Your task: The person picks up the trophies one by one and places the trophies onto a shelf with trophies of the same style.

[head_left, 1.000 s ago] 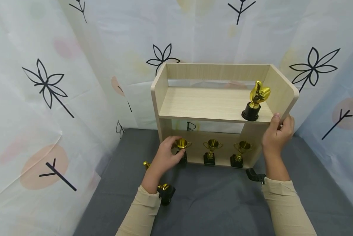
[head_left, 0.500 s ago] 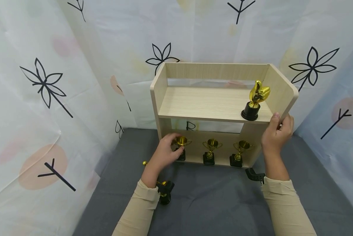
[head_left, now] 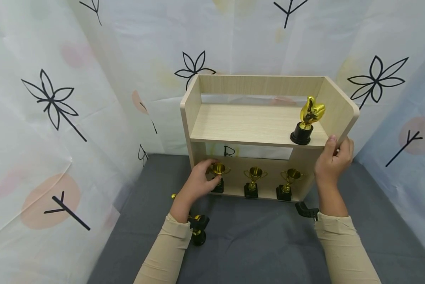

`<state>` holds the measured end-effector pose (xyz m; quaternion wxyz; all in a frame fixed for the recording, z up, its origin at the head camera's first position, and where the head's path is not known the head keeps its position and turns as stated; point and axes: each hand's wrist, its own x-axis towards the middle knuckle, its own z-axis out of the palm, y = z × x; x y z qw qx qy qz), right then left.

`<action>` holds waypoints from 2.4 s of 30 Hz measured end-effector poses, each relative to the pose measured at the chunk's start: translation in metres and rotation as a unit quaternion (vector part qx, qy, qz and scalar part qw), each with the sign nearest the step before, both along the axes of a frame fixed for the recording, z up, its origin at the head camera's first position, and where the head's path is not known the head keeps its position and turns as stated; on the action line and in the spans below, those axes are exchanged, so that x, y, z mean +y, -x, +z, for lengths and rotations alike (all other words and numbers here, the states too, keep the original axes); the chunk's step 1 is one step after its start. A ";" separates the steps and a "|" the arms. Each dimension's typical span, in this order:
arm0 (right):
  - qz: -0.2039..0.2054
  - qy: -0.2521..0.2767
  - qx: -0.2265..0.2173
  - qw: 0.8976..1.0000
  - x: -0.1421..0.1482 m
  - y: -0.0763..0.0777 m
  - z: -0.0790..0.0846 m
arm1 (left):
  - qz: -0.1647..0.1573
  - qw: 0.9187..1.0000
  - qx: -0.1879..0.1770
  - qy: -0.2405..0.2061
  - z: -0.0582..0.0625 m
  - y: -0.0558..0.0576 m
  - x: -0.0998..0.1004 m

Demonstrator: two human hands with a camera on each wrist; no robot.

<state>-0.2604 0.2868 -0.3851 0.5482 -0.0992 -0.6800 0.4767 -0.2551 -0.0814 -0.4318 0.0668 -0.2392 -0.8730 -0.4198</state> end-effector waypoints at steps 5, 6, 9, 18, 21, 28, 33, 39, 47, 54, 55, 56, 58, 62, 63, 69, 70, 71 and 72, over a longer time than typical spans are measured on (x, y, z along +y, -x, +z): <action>0.003 0.001 0.006 1.000 0.000 0.000 -0.001 | 0.000 1.000 -0.002 -0.004 -0.002 0.003 -0.002; 0.003 0.001 0.006 1.000 0.001 0.000 -0.001 | 0.000 1.000 -0.003 -0.004 -0.003 0.004 -0.002; 0.002 0.002 0.006 1.000 0.001 0.000 0.000 | -0.001 1.000 -0.010 -0.003 -0.004 0.005 -0.003; -0.001 -0.001 0.002 1.000 0.000 0.000 0.001 | -0.009 1.000 -0.019 0.018 -0.007 0.005 -0.003; -0.002 -0.002 0.002 1.000 0.001 0.000 0.001 | -0.011 1.000 -0.021 0.018 -0.007 0.005 -0.002; 0.001 -0.001 0.003 1.000 0.000 0.000 0.000 | -0.006 0.999 -0.027 0.022 -0.011 0.006 0.000; 0.004 -0.002 0.005 1.000 0.000 -0.001 -0.001 | -0.001 0.999 -0.026 0.027 -0.014 0.006 0.002; 0.008 -0.003 0.011 1.000 0.001 -0.001 -0.001 | 0.003 0.999 -0.032 0.024 -0.012 0.006 0.003; 0.008 -0.005 0.024 1.000 0.002 -0.001 -0.002 | 0.009 0.999 -0.013 0.031 -0.012 0.007 0.003; 0.007 -0.010 0.022 1.000 0.002 0.000 -0.001 | 0.015 0.999 -0.007 0.032 -0.012 0.010 0.004; 0.007 -0.009 0.022 1.000 0.002 0.000 -0.001 | 0.015 0.999 -0.008 0.032 -0.012 0.010 0.004; 0.007 -0.008 0.022 1.000 0.002 0.000 -0.001 | 0.015 0.999 -0.009 0.033 -0.012 0.010 0.004; 0.007 -0.007 0.024 1.000 0.002 0.001 -0.001 | 0.016 0.999 -0.010 0.035 -0.012 0.009 0.004; 0.007 -0.008 0.025 1.000 0.003 0.001 -0.002 | 0.017 0.999 -0.010 0.039 -0.013 0.009 0.005; 0.007 -0.009 0.025 1.000 0.003 0.001 -0.002 | 0.016 0.999 -0.010 0.039 -0.013 0.009 0.005; 0.005 -0.010 0.019 1.000 0.003 0.001 -0.003 | 0.014 0.999 -0.011 0.047 -0.013 0.008 0.005; 0.005 -0.009 0.018 1.000 0.003 0.001 -0.003 | 0.015 0.999 -0.012 0.049 -0.013 0.008 0.004; 0.004 -0.010 0.018 1.000 0.003 0.001 -0.003 | 0.015 0.999 -0.014 0.050 -0.013 0.007 0.004; 0.004 -0.010 0.018 1.000 0.003 0.001 -0.003 | 0.015 0.999 -0.014 0.051 -0.013 0.007 0.004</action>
